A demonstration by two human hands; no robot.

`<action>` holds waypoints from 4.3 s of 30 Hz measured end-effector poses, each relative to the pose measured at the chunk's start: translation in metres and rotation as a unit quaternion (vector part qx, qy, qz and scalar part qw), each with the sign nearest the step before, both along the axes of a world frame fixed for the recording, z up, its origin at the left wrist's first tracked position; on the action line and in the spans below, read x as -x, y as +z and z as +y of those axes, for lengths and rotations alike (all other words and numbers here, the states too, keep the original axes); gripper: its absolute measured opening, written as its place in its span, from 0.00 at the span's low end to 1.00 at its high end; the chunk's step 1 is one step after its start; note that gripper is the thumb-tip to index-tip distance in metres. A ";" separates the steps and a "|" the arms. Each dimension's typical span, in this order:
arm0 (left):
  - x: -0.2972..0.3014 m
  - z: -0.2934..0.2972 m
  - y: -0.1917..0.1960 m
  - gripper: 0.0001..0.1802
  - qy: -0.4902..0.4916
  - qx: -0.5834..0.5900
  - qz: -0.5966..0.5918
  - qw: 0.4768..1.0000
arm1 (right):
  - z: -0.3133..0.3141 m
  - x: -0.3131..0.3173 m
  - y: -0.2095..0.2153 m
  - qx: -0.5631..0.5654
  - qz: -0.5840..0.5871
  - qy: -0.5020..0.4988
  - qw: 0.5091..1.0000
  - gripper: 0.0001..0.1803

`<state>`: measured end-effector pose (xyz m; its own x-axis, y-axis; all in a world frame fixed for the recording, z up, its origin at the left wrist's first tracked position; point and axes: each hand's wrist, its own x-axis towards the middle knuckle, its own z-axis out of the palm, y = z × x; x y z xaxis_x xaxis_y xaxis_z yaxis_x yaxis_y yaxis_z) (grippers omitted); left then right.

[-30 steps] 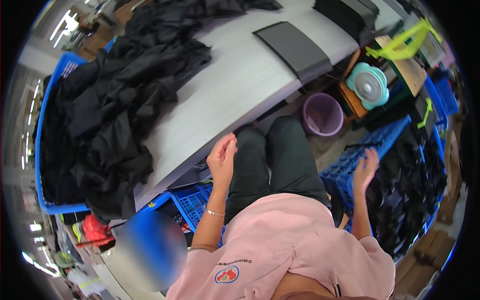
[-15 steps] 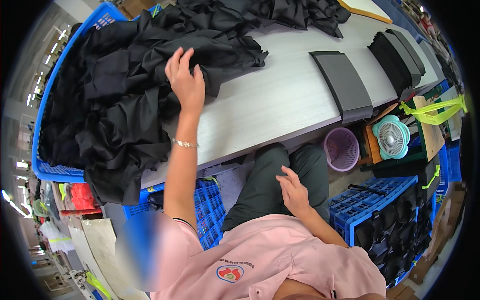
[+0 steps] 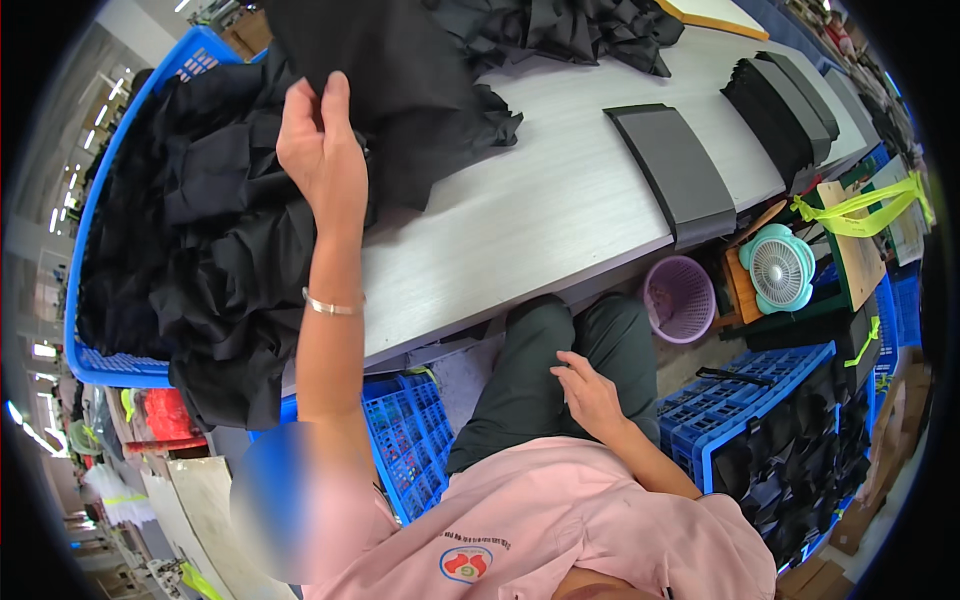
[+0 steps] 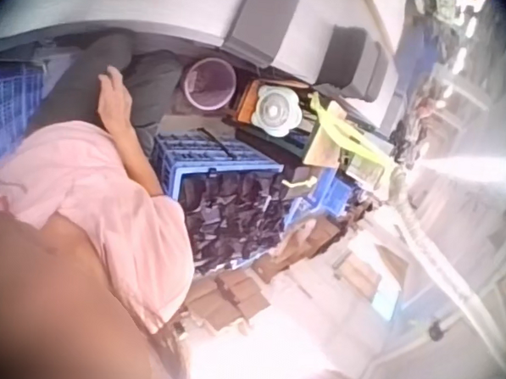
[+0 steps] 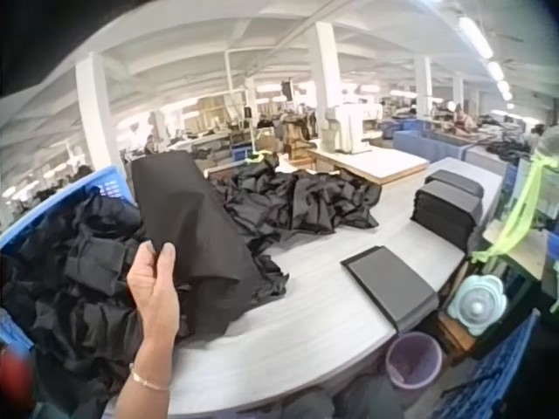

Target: Inspecting and sorting pieces of black fabric in a manufacturing facility.

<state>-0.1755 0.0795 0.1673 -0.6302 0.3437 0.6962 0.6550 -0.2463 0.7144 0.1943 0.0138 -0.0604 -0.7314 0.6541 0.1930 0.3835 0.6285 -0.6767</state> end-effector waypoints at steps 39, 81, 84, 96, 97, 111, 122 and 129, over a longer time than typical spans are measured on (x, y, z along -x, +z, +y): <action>-0.276 -0.134 -0.120 0.14 -0.413 0.148 0.006 0.899 | 0.156 0.105 0.013 0.243 0.361 -0.157 0.887 0.03; -0.231 -0.105 -0.130 0.02 -0.203 0.164 -0.112 0.959 | 0.031 0.016 0.051 0.245 0.220 -0.180 0.927 0.20; -0.201 -0.104 -0.143 0.02 -0.151 0.134 -0.095 0.975 | 0.029 0.008 0.068 0.572 0.229 -0.117 0.779 0.19; -0.187 -0.114 -0.153 0.19 -0.345 0.120 -0.763 0.533 | 0.052 0.041 0.084 0.535 0.340 -0.062 0.771 0.12; -0.195 -0.123 -0.163 0.18 -0.415 0.106 -0.751 0.502 | 0.056 0.047 0.088 0.515 0.279 -0.097 0.805 0.14; -0.178 -0.140 -0.200 0.26 -0.562 0.127 -0.126 0.808 | -0.010 0.062 0.072 0.504 0.330 0.063 0.796 0.12; -0.190 -0.125 -0.239 0.34 -0.441 0.271 -0.210 0.830 | -0.008 0.061 0.035 0.691 0.148 -0.004 0.707 0.16; -0.194 -0.135 -0.184 0.35 -0.404 0.160 -0.426 0.793 | -0.010 0.066 0.039 0.779 -0.108 -0.033 0.617 0.20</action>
